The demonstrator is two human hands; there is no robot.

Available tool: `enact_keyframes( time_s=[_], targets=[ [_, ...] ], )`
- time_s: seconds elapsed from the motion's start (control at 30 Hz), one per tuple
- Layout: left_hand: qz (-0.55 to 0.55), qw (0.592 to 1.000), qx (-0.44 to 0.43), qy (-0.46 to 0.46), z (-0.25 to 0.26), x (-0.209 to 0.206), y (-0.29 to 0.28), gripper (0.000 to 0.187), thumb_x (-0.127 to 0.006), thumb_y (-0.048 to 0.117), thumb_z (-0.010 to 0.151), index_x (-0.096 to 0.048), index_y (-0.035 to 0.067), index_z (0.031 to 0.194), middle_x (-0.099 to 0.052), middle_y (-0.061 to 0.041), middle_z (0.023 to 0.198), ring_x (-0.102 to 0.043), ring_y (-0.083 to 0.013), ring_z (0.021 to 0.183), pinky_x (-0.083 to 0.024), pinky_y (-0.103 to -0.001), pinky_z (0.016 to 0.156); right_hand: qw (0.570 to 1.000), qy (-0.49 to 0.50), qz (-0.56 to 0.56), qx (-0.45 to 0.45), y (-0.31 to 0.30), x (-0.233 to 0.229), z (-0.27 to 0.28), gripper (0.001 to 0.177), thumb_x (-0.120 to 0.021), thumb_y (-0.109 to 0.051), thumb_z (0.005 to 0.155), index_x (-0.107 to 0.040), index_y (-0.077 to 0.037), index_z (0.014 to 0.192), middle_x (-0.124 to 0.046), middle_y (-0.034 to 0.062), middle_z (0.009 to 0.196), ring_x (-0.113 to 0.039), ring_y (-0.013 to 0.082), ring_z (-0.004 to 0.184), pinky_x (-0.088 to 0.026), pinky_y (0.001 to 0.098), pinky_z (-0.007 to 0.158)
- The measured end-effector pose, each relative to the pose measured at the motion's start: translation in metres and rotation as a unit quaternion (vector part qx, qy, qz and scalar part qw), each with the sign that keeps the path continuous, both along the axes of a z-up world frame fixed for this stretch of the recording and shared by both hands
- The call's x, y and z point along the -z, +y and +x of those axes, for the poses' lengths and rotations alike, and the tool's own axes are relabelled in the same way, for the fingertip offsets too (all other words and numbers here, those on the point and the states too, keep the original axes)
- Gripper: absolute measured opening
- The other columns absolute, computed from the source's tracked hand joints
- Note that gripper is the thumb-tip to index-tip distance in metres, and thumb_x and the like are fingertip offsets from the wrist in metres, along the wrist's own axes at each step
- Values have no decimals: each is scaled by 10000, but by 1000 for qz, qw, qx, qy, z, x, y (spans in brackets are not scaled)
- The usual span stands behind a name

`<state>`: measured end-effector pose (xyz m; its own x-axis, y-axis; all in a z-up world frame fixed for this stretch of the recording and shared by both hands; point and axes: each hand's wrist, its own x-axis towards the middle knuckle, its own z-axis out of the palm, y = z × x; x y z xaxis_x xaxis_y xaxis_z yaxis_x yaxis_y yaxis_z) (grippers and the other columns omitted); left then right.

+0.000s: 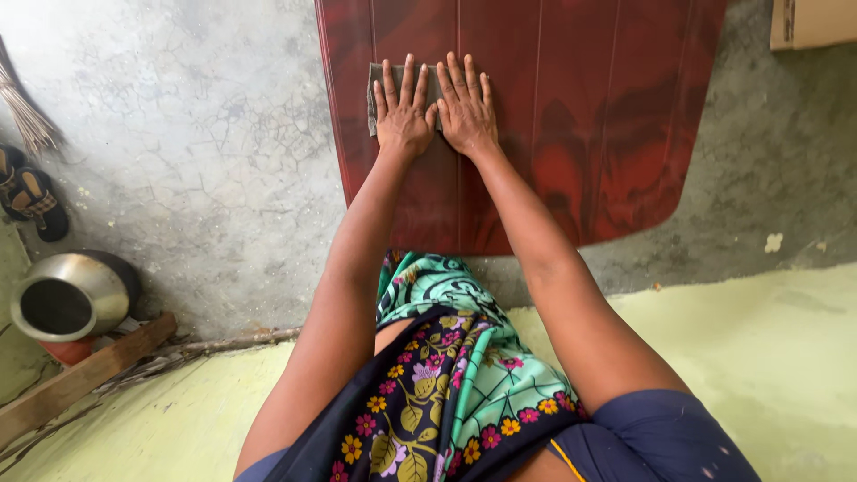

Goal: The person is sanding the surface of a reddish-brown table using a piece of sandpaper. She moves the sandpaper back and forth across the table's surface, covering different areas systematically.

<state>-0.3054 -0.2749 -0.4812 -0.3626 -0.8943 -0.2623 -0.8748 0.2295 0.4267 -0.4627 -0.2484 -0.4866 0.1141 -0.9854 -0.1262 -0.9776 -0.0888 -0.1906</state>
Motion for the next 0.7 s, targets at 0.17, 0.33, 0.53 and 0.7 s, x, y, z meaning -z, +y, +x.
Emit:
enact_keyframes(
  time_s=[0.17, 0.33, 0.53, 0.7],
  targets=[
    [0, 1000, -16, -11, -18, 0, -83, 696, -361, 507, 1087, -163, 223, 1691, -1, -28, 1749, 103, -384, 1582, 12, -559, 1299, 1000, 2, -17, -12, -86, 6, -17, 634, -419, -313, 1117, -196, -174, 1694, -90, 29, 1755, -55, 285, 1617, -93, 523, 1307],
    [-14, 999, -39, -7, -33, 2, -158, 679, -338, 496, 1103, -160, 227, 1701, 0, -21, 1758, 99, -375, 1589, 10, -545, 1311, 999, -6, -20, -33, -171, 16, -34, 627, -422, -318, 1130, -196, -182, 1698, -95, 28, 1756, -60, 283, 1618, -97, 527, 1311],
    [-15, 996, -84, -17, -48, -1, -223, 666, -329, 478, 1113, -157, 234, 1709, 6, -24, 1767, 104, -377, 1596, 22, -545, 1316, 996, -5, -34, -83, -259, 20, -54, 600, -432, -322, 1143, -220, -201, 1692, -147, 44, 1752, -104, 293, 1615, -111, 541, 1303],
    [42, 993, -107, 8, -52, -11, -262, 709, -400, 478, 1058, -150, 221, 1669, -28, -55, 1727, 81, -389, 1564, 22, -544, 1275, 994, -39, 26, -96, -306, 18, -61, 597, -456, -326, 1099, -258, -196, 1647, -242, 77, 1697, -160, 329, 1562, -123, 566, 1254]
  ],
)
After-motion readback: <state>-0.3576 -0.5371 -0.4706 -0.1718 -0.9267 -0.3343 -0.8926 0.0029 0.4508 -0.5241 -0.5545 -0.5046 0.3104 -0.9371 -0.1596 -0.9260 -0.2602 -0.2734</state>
